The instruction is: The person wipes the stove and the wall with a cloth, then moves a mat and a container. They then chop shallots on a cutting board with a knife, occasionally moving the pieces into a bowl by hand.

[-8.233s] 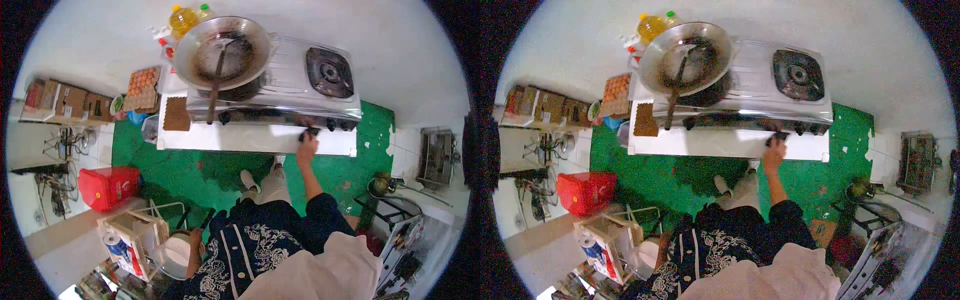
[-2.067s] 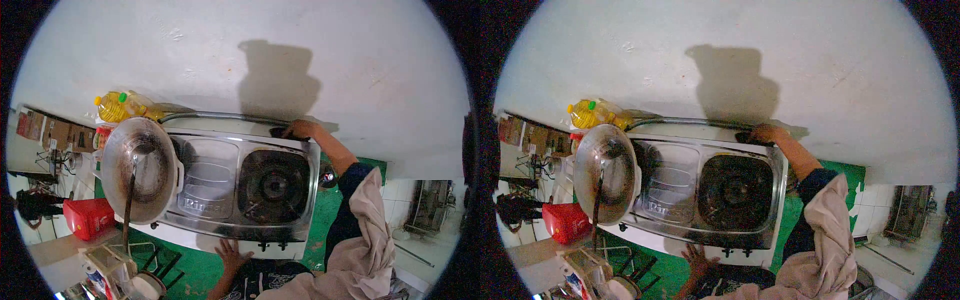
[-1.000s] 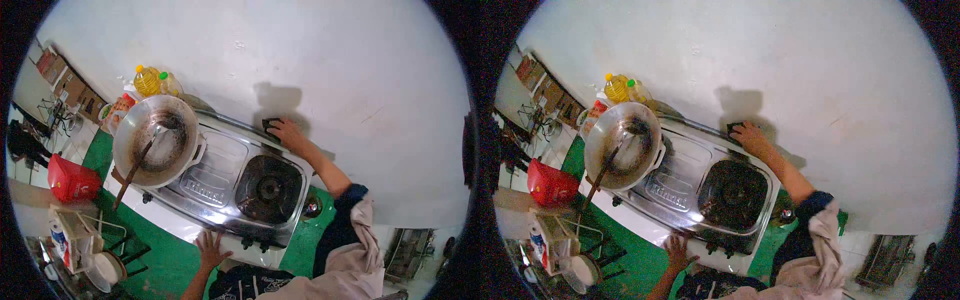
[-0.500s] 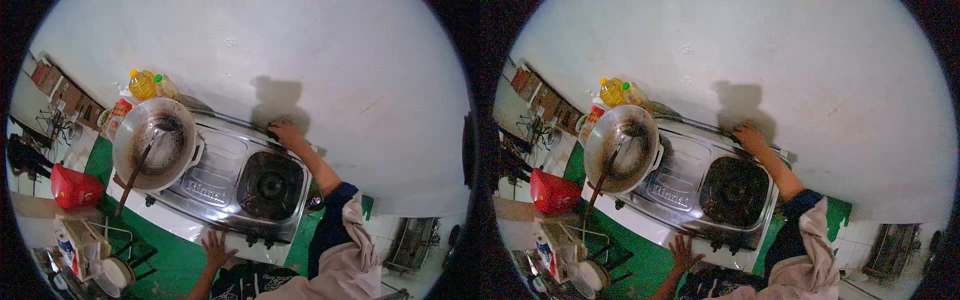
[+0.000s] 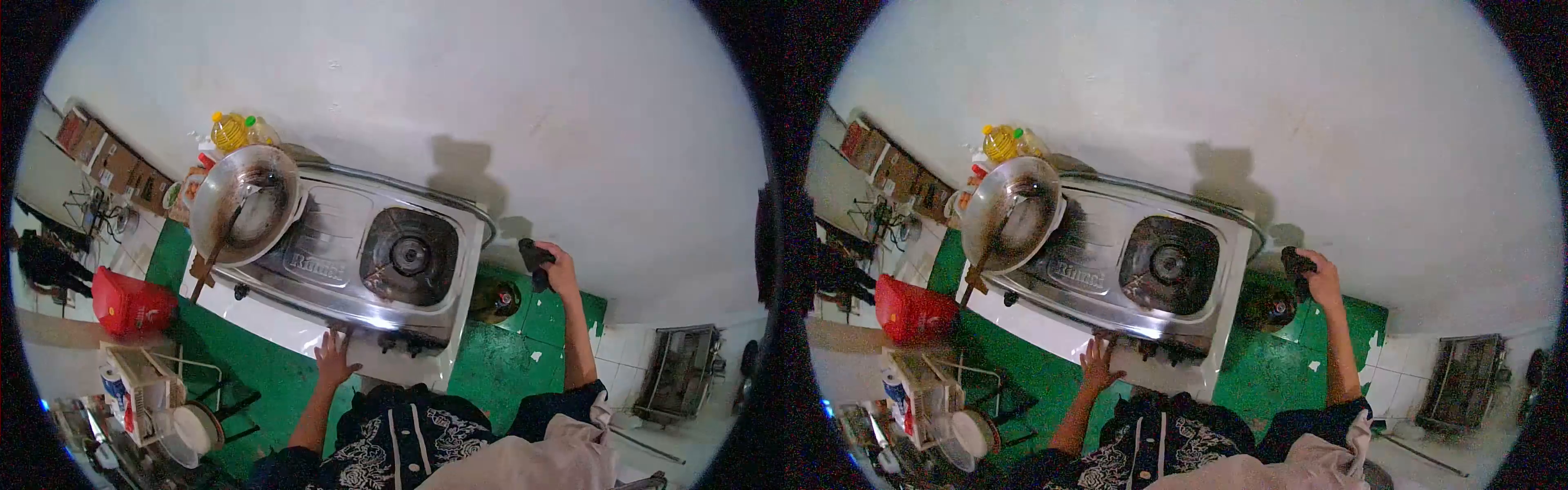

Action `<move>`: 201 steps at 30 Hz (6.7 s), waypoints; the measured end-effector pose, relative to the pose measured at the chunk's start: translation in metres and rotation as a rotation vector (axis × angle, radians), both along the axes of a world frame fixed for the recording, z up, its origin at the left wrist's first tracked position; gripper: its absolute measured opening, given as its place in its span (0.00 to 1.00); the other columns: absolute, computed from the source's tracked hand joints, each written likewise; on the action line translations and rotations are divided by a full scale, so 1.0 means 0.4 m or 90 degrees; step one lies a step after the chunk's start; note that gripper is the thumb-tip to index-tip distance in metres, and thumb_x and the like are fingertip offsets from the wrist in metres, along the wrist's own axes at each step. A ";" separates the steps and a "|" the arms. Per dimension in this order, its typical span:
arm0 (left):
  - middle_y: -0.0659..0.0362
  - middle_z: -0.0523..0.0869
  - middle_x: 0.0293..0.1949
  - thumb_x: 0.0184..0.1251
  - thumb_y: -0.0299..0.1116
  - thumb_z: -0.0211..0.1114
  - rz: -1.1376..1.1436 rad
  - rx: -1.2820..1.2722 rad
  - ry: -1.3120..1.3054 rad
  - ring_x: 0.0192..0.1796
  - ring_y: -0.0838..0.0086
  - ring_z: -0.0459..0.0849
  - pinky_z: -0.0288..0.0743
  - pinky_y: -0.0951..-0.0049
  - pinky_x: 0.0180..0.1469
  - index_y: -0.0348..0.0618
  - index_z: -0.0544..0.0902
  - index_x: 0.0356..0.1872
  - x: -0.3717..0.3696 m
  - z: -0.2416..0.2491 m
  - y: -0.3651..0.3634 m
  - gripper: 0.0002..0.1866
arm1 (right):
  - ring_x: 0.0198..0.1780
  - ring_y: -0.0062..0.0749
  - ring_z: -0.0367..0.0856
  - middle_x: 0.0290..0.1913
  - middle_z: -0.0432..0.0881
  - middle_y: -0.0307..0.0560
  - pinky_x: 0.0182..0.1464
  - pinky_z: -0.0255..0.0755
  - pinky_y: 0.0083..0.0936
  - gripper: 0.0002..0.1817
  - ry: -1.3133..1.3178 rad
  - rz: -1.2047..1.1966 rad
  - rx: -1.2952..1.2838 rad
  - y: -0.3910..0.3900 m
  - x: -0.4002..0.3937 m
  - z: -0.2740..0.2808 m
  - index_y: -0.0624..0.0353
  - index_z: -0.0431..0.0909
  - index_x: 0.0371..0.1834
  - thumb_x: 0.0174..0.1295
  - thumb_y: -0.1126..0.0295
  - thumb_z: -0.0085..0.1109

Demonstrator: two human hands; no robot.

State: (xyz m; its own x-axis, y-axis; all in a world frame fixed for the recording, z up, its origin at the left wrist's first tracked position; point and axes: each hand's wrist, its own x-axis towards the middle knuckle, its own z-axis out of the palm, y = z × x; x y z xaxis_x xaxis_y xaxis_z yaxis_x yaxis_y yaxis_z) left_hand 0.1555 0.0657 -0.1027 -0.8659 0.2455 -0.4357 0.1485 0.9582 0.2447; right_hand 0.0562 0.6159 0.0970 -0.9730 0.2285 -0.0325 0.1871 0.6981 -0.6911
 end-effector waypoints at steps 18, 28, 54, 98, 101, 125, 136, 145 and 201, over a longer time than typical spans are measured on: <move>0.50 0.82 0.48 0.58 0.40 0.62 -0.207 0.175 -0.061 0.50 0.53 0.80 0.74 0.55 0.51 0.43 0.79 0.45 -0.103 0.088 -0.103 0.17 | 0.47 0.50 0.75 0.54 0.77 0.49 0.51 0.72 0.40 0.30 0.366 0.263 0.321 -0.234 -0.435 0.088 0.55 0.76 0.54 0.43 0.87 0.51; 0.35 0.66 0.62 0.49 0.49 0.73 0.358 0.064 0.227 0.65 0.43 0.64 0.61 0.51 0.65 0.36 0.66 0.63 -0.214 0.038 -0.474 0.42 | 0.46 0.45 0.75 0.57 0.75 0.44 0.48 0.72 0.40 0.30 0.438 0.333 0.594 -0.272 -0.633 0.048 0.48 0.75 0.58 0.47 0.78 0.56; 0.35 0.56 0.69 0.35 0.53 0.80 0.260 -0.032 0.104 0.71 0.41 0.55 0.54 0.47 0.70 0.44 0.56 0.71 -0.222 -0.033 -0.438 0.60 | 0.54 0.38 0.78 0.51 0.81 0.49 0.60 0.69 0.30 0.26 0.157 -0.050 -0.092 -0.150 -0.319 -0.121 0.60 0.77 0.52 0.45 0.82 0.51; 0.36 0.44 0.73 0.51 0.65 0.67 0.306 0.143 -0.009 0.74 0.41 0.46 0.48 0.38 0.68 0.52 0.50 0.75 0.597 -0.048 -0.612 0.55 | 0.58 0.56 0.71 0.61 0.74 0.56 0.63 0.62 0.50 0.33 -0.020 -0.047 0.280 -0.894 0.600 -0.519 0.47 0.73 0.61 0.46 0.80 0.58; 0.30 0.50 0.70 0.51 0.64 0.68 0.352 0.067 -0.070 0.71 0.38 0.51 0.51 0.44 0.69 0.46 0.53 0.74 0.914 -0.267 -0.882 0.54 | 0.57 0.55 0.71 0.65 0.69 0.54 0.58 0.67 0.48 0.34 0.020 0.080 0.304 -1.096 0.524 -0.556 0.48 0.72 0.62 0.46 0.79 0.56; 0.40 0.78 0.55 0.62 0.48 0.66 0.982 0.327 -0.277 0.55 0.54 0.78 0.73 0.57 0.55 0.35 0.76 0.57 0.794 -0.172 -0.769 0.30 | 0.47 0.41 0.71 0.65 0.67 0.59 0.50 0.68 0.40 0.28 0.236 0.601 0.316 -2.050 -0.127 -0.556 0.59 0.68 0.64 0.56 0.72 0.50; 0.50 0.85 0.41 0.60 0.45 0.69 1.125 0.594 -0.314 0.45 0.66 0.82 0.75 0.65 0.48 0.36 0.78 0.52 0.688 -0.154 -0.892 0.26 | 0.48 0.42 0.71 0.65 0.67 0.61 0.51 0.67 0.39 0.30 0.211 0.560 0.315 -2.353 -0.288 -0.562 0.59 0.66 0.66 0.57 0.68 0.52; 0.45 0.79 0.54 0.67 0.49 0.58 0.556 0.227 -0.182 0.55 0.47 0.76 0.68 0.53 0.59 0.44 0.78 0.56 0.516 -0.327 -1.389 0.24 | 0.51 0.49 0.71 0.65 0.68 0.55 0.50 0.66 0.43 0.33 0.163 0.467 0.199 -2.455 -0.345 -0.540 0.52 0.69 0.64 0.50 0.78 0.56; 0.60 0.84 0.38 0.55 0.35 0.72 0.261 0.886 0.022 0.41 0.76 0.81 0.75 0.74 0.46 0.38 0.78 0.46 -0.505 0.660 -1.481 0.20 | 0.32 0.20 0.75 0.29 0.80 0.38 0.38 0.69 0.20 0.11 0.126 0.142 -0.402 -2.308 -0.218 0.168 0.62 0.78 0.36 0.56 0.67 0.67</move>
State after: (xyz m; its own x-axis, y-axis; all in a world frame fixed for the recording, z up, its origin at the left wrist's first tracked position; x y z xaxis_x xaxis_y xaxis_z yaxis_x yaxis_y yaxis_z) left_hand -0.0467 -0.5265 0.1613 -0.9828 0.1816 -0.0343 -0.0480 -0.0716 0.9963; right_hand -0.0310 -0.3073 0.1642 -0.9958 0.0186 0.0893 -0.0852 0.1590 -0.9836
